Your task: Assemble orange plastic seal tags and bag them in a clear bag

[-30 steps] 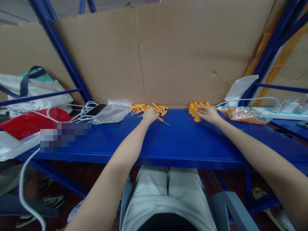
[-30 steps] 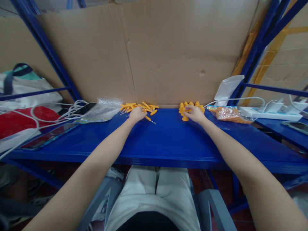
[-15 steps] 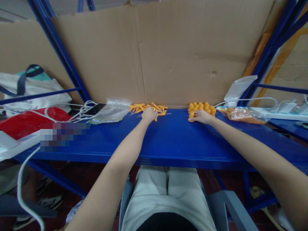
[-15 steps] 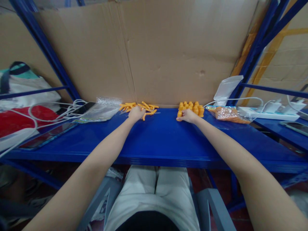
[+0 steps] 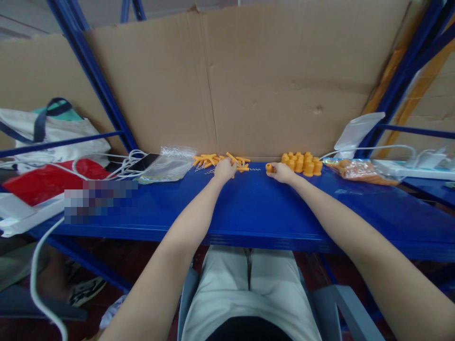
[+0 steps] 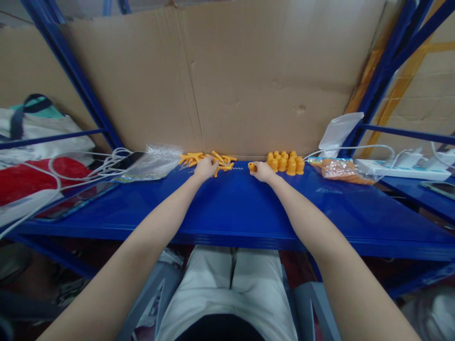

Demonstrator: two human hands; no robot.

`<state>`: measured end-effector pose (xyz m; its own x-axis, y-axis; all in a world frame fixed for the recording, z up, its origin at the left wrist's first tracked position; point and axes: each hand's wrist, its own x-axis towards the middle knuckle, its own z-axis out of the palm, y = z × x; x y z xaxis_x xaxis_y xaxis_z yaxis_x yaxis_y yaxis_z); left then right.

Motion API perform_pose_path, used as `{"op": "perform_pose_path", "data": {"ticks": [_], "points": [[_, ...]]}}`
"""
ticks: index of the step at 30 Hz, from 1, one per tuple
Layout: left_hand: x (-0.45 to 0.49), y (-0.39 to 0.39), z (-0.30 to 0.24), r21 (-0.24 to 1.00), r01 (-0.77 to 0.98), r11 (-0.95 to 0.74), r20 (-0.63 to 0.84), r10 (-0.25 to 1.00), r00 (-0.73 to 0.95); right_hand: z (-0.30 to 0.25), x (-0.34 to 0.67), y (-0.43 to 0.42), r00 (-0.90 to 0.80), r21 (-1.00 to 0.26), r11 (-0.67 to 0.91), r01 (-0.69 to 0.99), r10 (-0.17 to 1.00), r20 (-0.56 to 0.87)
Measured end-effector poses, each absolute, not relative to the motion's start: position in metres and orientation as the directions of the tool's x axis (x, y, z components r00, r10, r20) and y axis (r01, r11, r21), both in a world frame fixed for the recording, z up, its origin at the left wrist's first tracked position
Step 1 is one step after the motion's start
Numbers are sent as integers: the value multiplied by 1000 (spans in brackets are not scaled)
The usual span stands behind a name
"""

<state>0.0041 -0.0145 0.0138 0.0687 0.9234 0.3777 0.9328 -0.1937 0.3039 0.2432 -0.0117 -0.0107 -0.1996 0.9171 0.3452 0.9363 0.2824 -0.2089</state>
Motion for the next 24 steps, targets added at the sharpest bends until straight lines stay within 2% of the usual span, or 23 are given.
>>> {"op": "perform_pose_path", "data": {"ticks": [3,7,13,19,24], "points": [[6,-13,12,321,924,-210,411,909,64,-17,239,-20,-241,-181,333,925,886,396],[6,-14,10,367,892,-262,426,900,90,-19,239,-23,-309,-174,388,905,881,359],[6,-10,7,297,872,-389,406,878,253,-20,238,-22,-322,-146,387,911,885,337],[7,-7,1,260,823,-505,350,844,407,-22,238,-22,-309,-172,387,906,882,357],[7,-7,-1,214,821,-529,363,823,436,-18,236,-27,-310,-147,378,914,884,350]]}}
